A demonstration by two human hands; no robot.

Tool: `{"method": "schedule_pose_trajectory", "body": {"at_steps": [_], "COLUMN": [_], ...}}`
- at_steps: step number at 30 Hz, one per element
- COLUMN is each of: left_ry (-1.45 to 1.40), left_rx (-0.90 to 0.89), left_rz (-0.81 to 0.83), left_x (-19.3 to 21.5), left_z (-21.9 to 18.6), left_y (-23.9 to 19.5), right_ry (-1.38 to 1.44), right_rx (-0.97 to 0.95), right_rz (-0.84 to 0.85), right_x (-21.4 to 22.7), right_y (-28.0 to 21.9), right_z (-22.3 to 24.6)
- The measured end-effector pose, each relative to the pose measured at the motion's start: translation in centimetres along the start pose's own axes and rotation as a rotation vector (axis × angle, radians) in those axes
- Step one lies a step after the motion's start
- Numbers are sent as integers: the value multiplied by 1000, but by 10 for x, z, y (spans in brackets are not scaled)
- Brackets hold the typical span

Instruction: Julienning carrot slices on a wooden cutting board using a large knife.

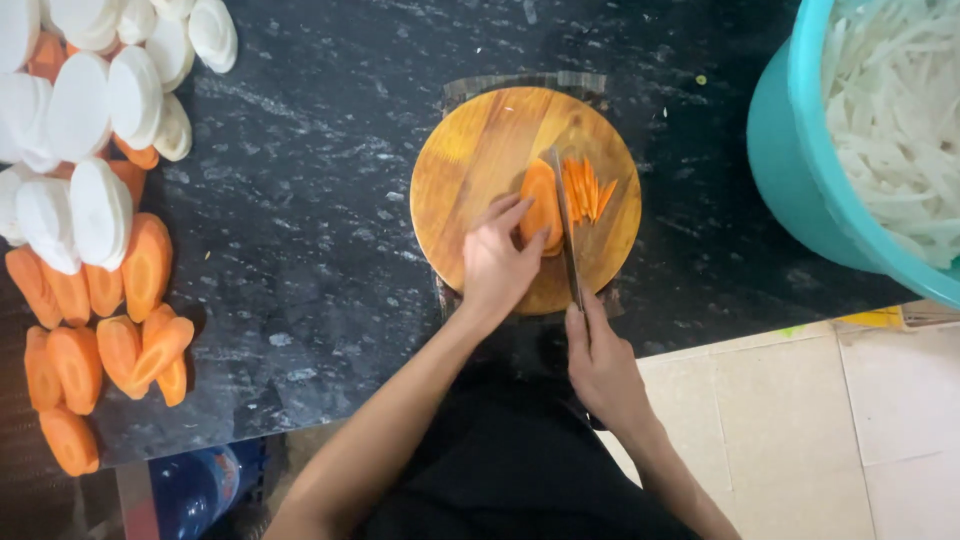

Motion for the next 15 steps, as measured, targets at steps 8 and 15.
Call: {"method": "schedule_pose_trajectory", "body": {"at_steps": [8, 15], "left_ry": [385, 483], "left_rx": [-364, -363], "left_rz": [-148, -160], "left_x": [-32, -38], "left_z": [10, 8], "left_y": [-5, -4], "right_ry": [-72, -182], "right_rx": [28, 62], "right_rz": [-16, -11], "right_x": [20, 35], "right_y": [1, 5], "right_z": [3, 14]}}
Point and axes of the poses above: each hand's wrist, its own y-axis towards the middle knuckle, its own x-axis out of the back of the hand, z = x × y, the point moved 2 cm from there along y, towards the middle knuckle, and after that the axes turned 8 degrees about x, right-handed, at the moved point
